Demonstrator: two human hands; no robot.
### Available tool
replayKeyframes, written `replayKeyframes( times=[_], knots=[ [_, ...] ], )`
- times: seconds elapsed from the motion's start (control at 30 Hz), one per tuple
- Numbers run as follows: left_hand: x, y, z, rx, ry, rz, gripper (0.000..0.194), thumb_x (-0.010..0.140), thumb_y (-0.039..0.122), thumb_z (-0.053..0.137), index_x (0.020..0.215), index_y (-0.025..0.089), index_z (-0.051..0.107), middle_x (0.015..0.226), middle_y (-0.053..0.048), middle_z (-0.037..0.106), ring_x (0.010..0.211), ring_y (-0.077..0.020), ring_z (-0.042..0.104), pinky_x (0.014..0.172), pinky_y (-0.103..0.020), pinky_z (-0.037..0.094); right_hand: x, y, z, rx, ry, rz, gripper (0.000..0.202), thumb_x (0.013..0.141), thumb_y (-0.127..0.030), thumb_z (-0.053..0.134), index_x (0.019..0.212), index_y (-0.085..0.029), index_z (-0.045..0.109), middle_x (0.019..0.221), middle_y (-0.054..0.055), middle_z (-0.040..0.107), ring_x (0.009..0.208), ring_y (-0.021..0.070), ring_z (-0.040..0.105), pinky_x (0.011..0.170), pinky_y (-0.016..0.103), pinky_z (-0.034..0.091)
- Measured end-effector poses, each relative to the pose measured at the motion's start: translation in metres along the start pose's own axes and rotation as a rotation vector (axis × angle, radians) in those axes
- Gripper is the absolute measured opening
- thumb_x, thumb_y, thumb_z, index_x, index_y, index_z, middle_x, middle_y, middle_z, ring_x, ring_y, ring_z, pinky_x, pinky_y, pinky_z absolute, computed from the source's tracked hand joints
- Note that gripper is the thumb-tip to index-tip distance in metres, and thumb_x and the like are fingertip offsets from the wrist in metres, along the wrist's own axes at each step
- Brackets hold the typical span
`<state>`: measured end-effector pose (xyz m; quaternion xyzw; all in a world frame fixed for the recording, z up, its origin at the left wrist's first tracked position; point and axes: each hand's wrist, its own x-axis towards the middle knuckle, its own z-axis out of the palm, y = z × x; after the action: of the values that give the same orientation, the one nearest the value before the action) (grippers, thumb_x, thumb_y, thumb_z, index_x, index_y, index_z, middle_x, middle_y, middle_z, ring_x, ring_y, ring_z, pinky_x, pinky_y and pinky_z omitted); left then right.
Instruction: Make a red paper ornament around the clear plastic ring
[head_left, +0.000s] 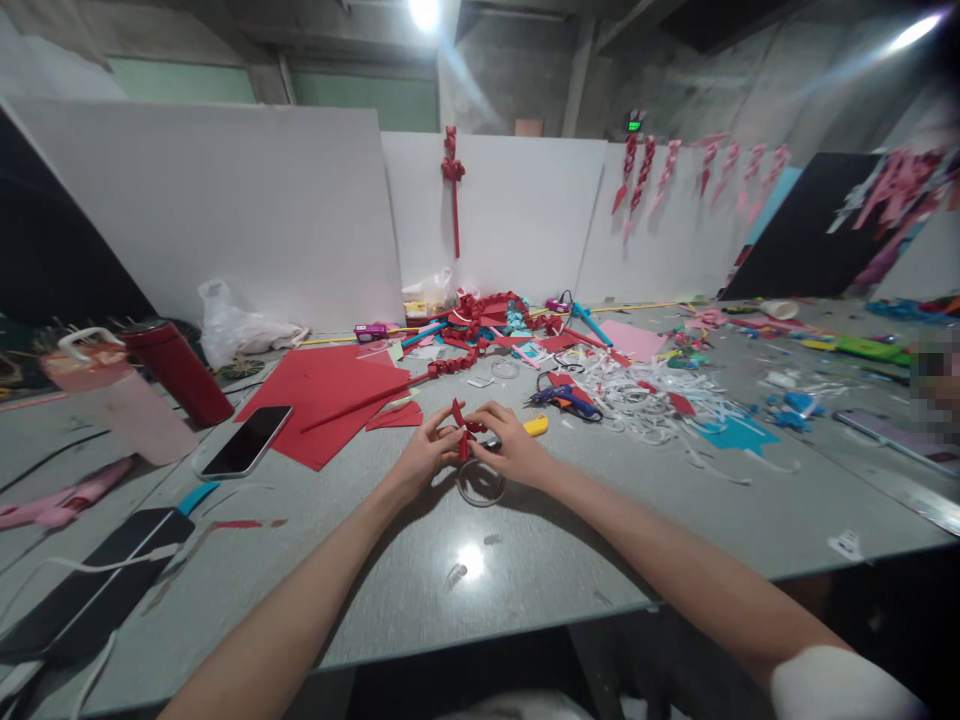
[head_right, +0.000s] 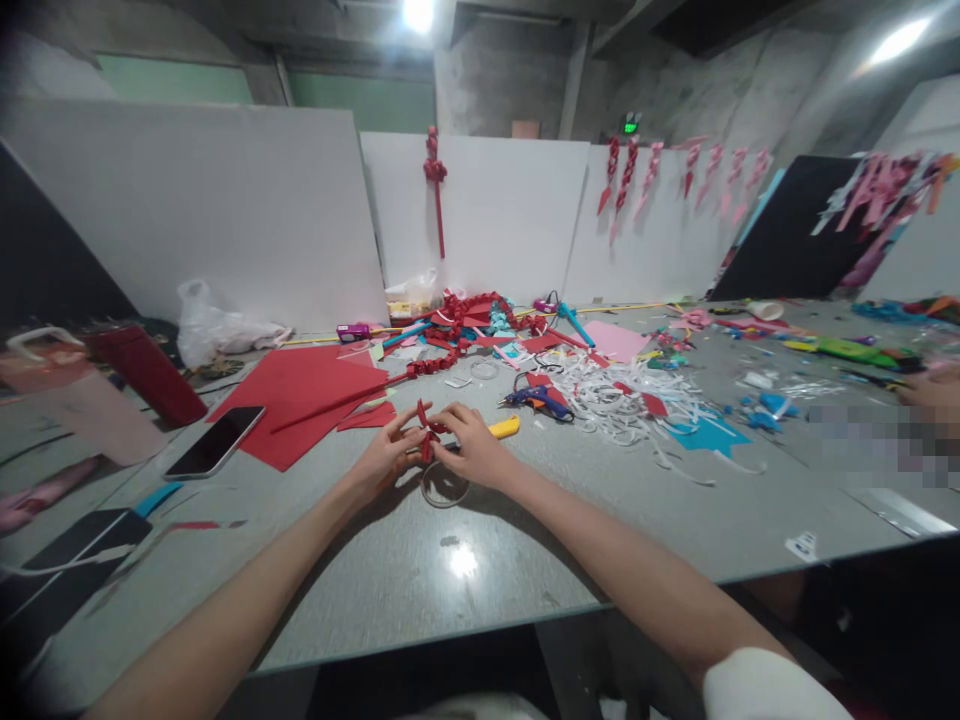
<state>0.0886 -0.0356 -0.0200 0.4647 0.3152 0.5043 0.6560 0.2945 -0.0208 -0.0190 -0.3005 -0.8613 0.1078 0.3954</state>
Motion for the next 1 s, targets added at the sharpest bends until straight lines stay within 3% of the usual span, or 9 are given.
replayKeyframes(
  times=[0.3, 0.47, 0.7, 0.9, 1.0],
  knots=[
    [0.000, 0.001, -0.001, 0.060, 0.008, 0.003, 0.068, 0.079, 0.039, 0.093, 0.141, 0.024, 0.069, 0.108, -0.009, 0.079, 0.088, -0.0188, 0.075, 0.076, -0.028, 0.059, 0.002, 0.001, -0.001, 0.025, 0.010, -0.054, 0.030, 0.101, -0.026, 0.068, 0.132, -0.028, 0.068, 0.131, 0.010, 0.070, 0.126, 0.0309, 0.062, 0.110, 0.054, 0.050],
    [0.001, 0.001, -0.002, 0.067, -0.002, 0.007, 0.070, 0.078, 0.041, 0.093, 0.142, 0.022, 0.068, 0.114, -0.013, 0.079, 0.089, -0.0205, 0.076, 0.075, -0.028, 0.059, 0.001, 0.006, 0.001, -0.020, -0.016, -0.064, 0.030, 0.102, -0.027, 0.069, 0.131, -0.025, 0.070, 0.120, 0.011, 0.078, 0.111, 0.0312, 0.069, 0.102, 0.054, 0.052],
    [0.002, 0.000, -0.004, 0.109, -0.008, -0.006, 0.070, 0.081, 0.045, 0.091, 0.142, 0.023, 0.067, 0.113, -0.011, 0.079, 0.091, -0.0198, 0.076, 0.077, -0.028, 0.058, -0.001, 0.018, 0.005, -0.041, -0.002, -0.104, 0.029, 0.102, -0.030, 0.073, 0.130, -0.020, 0.073, 0.116, 0.012, 0.082, 0.101, 0.0274, 0.075, 0.096, 0.045, 0.057],
    [0.008, -0.005, -0.012, 0.316, -0.009, 0.101, 0.060, 0.088, 0.052, 0.081, 0.137, 0.022, 0.067, 0.105, -0.008, 0.076, 0.085, -0.0194, 0.074, 0.074, -0.031, 0.059, 0.000, 0.024, 0.005, -0.076, -0.012, -0.085, 0.027, 0.103, -0.026, 0.072, 0.129, -0.022, 0.075, 0.113, 0.011, 0.084, 0.098, 0.0272, 0.077, 0.092, 0.041, 0.058],
    [0.009, -0.004, -0.016, 0.459, 0.036, 0.193, 0.060, 0.093, 0.051, 0.075, 0.144, 0.024, 0.061, 0.120, -0.010, 0.070, 0.084, -0.0168, 0.071, 0.073, -0.032, 0.060, 0.000, 0.023, 0.003, -0.077, -0.034, -0.073, 0.026, 0.103, -0.023, 0.071, 0.128, -0.022, 0.076, 0.114, 0.011, 0.084, 0.100, 0.0275, 0.078, 0.093, 0.041, 0.058]
  ],
)
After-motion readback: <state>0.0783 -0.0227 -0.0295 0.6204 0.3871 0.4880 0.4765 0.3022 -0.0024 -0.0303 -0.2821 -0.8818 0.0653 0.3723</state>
